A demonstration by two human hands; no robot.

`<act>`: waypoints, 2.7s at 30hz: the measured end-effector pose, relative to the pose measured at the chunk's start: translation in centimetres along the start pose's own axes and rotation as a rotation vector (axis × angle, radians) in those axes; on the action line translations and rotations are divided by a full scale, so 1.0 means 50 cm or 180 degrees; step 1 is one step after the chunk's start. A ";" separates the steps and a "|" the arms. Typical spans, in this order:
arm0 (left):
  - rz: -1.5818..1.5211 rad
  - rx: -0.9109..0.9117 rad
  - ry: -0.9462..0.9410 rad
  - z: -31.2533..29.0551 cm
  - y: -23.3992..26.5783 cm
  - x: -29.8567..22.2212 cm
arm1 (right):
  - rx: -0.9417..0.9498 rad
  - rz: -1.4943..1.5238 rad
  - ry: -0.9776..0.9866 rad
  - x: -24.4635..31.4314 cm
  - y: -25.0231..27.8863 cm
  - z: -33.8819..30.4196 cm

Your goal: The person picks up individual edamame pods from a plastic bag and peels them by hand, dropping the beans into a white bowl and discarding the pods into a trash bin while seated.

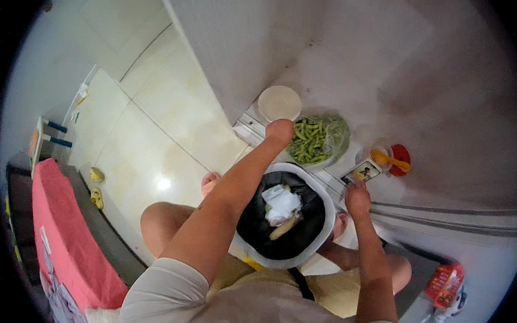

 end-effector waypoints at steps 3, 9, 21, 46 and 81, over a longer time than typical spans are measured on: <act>0.0046 0.0091 0.0091 0.042 -0.038 -0.005 | 0.0047 -0.0113 0.0008 -0.007 0.011 0.012; 0.0180 -0.0019 0.0167 0.053 -0.045 -0.015 | -0.0735 -0.0007 -0.0342 -0.014 0.138 -0.015; -0.0723 -0.0513 -0.0756 -0.434 0.188 -0.063 | -0.0840 0.5225 -0.1166 0.310 0.113 -0.075; -0.0050 0.0297 -0.1042 -0.608 0.025 0.037 | 0.0456 0.5585 -0.0675 0.401 0.003 -0.156; -0.3995 0.3009 0.0930 -0.627 -0.079 0.053 | 0.0160 0.6032 -0.1171 0.391 0.023 -0.140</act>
Point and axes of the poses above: each hand's wrist, its own z-axis towards the middle knuckle, its own y-axis out of the back of the hand, x = y × z, the point moved 9 cm from there along z, towards the middle knuckle, and after that the axes turned 12 degrees about y, right-handed, at the moved point
